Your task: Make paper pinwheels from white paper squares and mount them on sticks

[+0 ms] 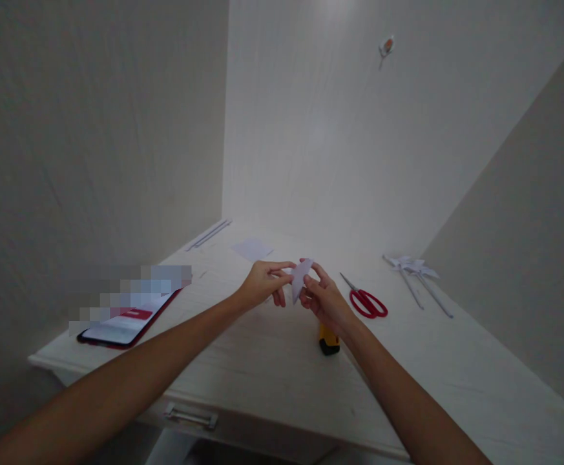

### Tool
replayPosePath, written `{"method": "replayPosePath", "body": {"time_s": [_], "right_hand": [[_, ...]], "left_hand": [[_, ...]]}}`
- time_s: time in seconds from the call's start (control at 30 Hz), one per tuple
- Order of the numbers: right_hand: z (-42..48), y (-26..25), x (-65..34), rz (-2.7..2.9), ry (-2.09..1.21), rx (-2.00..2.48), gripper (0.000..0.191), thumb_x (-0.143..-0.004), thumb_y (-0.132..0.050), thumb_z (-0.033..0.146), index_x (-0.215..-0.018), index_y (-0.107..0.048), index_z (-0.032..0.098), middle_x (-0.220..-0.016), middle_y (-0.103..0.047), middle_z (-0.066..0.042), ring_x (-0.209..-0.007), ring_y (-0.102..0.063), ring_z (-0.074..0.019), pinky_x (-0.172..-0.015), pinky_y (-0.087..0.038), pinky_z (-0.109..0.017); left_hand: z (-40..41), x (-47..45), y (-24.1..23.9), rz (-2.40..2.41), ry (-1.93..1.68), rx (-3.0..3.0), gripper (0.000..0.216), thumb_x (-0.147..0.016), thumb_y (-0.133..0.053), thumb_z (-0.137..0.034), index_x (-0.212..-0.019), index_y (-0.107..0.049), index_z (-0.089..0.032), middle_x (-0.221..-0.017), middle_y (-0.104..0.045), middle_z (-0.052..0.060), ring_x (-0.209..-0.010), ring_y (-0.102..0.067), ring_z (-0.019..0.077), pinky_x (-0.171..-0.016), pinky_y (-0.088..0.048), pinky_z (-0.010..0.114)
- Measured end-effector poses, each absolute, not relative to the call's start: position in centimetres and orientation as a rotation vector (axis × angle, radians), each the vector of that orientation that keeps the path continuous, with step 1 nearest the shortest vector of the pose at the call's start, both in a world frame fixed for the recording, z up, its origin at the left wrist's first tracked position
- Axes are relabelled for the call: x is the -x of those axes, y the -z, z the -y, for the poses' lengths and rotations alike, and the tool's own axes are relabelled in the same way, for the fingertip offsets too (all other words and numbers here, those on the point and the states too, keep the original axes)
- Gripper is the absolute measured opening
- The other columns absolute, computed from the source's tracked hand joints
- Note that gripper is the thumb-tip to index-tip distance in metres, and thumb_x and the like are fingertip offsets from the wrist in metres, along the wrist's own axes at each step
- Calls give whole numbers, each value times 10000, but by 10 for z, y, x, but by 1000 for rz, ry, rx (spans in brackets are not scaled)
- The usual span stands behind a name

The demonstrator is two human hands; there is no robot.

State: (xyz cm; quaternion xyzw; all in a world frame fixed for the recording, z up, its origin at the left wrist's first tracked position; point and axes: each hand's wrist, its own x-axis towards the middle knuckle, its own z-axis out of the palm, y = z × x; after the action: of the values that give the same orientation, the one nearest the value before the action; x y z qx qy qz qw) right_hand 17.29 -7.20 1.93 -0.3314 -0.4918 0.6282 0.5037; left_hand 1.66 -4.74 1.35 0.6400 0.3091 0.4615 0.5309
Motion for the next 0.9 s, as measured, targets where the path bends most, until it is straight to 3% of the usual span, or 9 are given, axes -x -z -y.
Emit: {"method": "replayPosePath", "body": {"time_s": [0.07, 0.23, 0.43, 0.6, 0.8, 0.9], "right_hand": [[72, -21, -175, 1190, -1546, 790, 545, -635, -699, 357, -1116, -462, 265, -664, -559, 47, -447, -460, -56, -427, -348, -187], [70, -21, -181, 1231, -1575, 725, 392, -646, -695, 331, -988, -521, 250, -666, -535, 54, -475, -471, -57, -431, -352, -178], [69, -22, -185, 1273, -1581, 745, 389, -622, -696, 371, -950, -537, 233, -737, -576, 17, -562, -526, -94, -467, -382, -197], [65, -20, -189, 1313, -1629, 745, 307, -661, -663, 344, -916, -564, 204, -734, -590, 1, -604, -547, -105, -504, -391, -206], [64, -21, -191, 1304, -1587, 766, 252, -676, -655, 307, -885, -575, 191, -704, -566, 14, -574, -530, -81, -496, -377, -188], [63, -21, -191, 1307, -1531, 786, 265, -666, -663, 311, -885, -577, 188, -720, -562, 13, -563, -516, -75, -497, -386, -194]], "left_hand": [[47, -16, -13, -706, -1123, -1527, 506, -690, -648, -342, -1097, -547, -57, -668, -657, 65, -374, -581, 138, -331, -456, 201], [47, -14, -17, -672, -1092, -1519, 370, -709, -637, -334, -958, -591, -65, -591, -633, 33, -409, -602, 156, -365, -479, 210], [44, -12, -19, -602, -1050, -1401, 326, -680, -675, -324, -870, -629, -63, -749, -679, 84, -607, -656, 161, -653, -549, 296], [39, -11, -18, -580, -1019, -1339, 373, -707, -623, -417, -622, -602, -54, -649, -660, 106, -566, -636, 170, -620, -524, 324], [38, -5, -18, -723, -808, -1637, 227, -649, -680, -253, -805, -632, -95, -697, -639, 28, -588, -578, 87, -565, -444, 195], [38, -6, -17, -655, -717, -1795, 268, -660, -666, -247, -885, -602, -116, -795, -636, 36, -703, -588, 108, -637, -444, 214]]}}
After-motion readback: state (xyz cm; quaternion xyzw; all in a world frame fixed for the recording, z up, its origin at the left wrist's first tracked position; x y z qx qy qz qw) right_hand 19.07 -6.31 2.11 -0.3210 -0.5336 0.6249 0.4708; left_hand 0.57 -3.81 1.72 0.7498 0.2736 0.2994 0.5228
